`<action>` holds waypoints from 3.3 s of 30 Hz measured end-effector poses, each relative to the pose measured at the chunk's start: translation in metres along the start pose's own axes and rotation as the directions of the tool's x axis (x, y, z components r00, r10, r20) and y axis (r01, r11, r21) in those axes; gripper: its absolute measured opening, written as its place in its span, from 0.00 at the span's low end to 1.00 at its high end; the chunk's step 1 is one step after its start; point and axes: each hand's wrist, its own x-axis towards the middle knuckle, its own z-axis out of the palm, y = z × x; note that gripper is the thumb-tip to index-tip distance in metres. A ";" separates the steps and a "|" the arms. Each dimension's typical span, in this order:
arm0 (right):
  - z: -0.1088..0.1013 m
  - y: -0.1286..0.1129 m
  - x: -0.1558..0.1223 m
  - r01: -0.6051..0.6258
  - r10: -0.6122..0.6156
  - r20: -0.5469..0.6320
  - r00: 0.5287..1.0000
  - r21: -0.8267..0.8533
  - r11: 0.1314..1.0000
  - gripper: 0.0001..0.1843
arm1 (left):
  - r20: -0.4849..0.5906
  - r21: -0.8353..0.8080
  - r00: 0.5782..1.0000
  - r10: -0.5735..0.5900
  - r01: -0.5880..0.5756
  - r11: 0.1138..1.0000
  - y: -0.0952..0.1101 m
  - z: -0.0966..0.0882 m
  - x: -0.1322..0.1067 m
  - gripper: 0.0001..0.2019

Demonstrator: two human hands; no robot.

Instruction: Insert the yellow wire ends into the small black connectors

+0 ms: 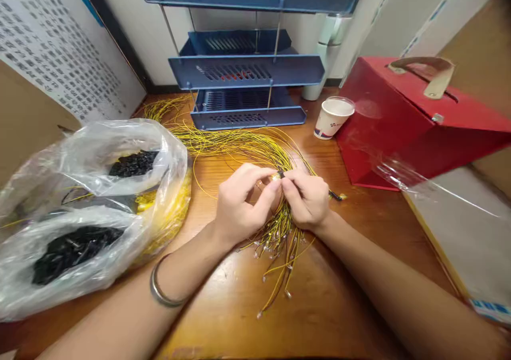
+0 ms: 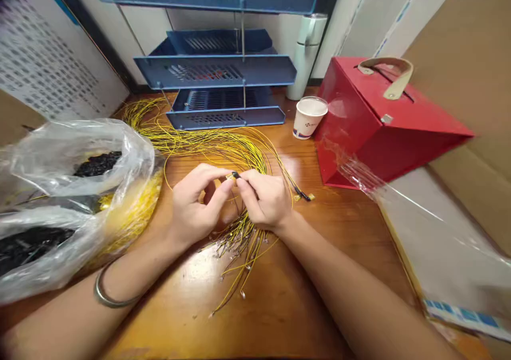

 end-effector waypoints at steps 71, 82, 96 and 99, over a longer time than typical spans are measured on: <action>0.000 -0.002 -0.003 -0.051 0.042 0.107 0.993 0.082 0.995 0.10 | 0.023 -0.060 0.999 -0.049 0.051 0.997 0.001 0.003 -0.001 0.06; -0.001 -0.002 -0.003 0.048 -0.080 0.209 0.975 0.156 0.987 0.13 | 0.166 -0.094 0.976 -0.139 0.156 0.983 -0.002 0.003 -0.003 0.18; 0.001 -0.006 -0.004 -0.037 0.036 0.043 0.998 0.031 0.999 0.10 | 0.189 -0.219 0.969 -0.162 0.202 0.955 -0.005 0.002 -0.007 0.15; 0.001 -0.006 -0.003 -0.028 0.027 0.039 0.999 0.027 0.999 0.10 | 0.201 -0.215 0.969 -0.147 0.190 0.958 -0.005 0.002 -0.007 0.13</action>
